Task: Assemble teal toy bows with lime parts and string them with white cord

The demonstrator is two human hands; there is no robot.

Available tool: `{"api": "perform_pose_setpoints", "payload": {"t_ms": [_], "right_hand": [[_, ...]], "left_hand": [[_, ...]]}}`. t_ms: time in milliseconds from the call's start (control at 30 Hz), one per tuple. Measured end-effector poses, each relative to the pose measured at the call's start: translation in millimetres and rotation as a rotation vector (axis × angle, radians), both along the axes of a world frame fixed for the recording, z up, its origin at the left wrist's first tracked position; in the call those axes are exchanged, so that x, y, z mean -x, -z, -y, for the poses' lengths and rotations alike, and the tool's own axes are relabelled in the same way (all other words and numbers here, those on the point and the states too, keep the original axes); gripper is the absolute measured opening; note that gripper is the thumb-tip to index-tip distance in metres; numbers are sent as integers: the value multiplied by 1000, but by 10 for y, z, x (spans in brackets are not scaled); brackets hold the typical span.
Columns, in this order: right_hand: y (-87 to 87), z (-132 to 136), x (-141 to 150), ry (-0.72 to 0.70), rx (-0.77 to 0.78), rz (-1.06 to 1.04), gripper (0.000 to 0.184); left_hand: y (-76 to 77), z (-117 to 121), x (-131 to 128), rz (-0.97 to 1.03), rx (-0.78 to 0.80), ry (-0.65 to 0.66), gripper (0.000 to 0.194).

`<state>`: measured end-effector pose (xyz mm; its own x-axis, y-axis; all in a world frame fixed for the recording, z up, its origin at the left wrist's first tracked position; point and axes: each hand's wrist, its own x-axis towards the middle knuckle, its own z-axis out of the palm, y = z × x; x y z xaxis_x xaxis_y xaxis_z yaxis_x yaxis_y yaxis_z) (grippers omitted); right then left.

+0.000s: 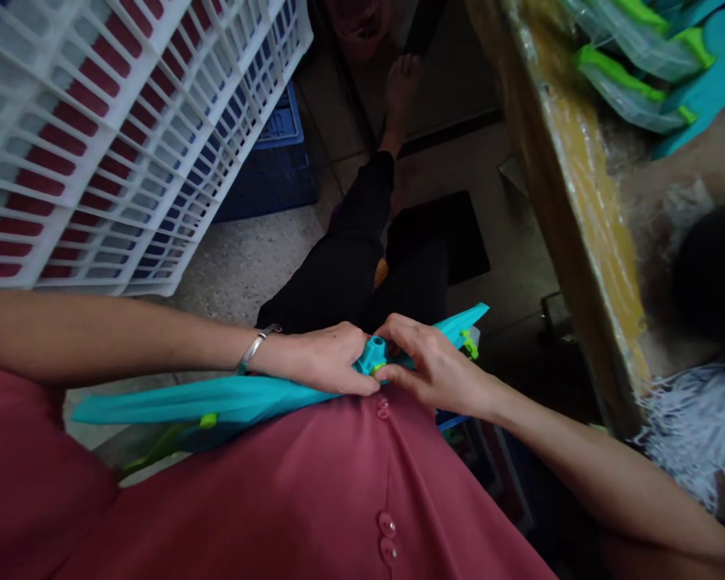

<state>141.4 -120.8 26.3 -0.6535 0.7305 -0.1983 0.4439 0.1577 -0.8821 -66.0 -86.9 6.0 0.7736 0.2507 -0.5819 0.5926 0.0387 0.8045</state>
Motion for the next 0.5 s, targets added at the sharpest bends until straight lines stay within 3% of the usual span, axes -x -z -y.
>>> {"api": "perform_pose_setpoints", "payload": {"t_ms": [100,233,367,500], "right_hand": [[90,44,-2,17,-27,25,20],[153,10,-33,72,-49,-30,26],[90,81,-39,241,-331,-9,37],[43,327,-114,554,-596,23,33]], "left_hand": [[77,44,0,12,-15,-8,32],[129,-27,1,13,37,-38,34],[141,-207,-8,15,49,-91,30],[126,-275,92,-69,252,-72,35]]}}
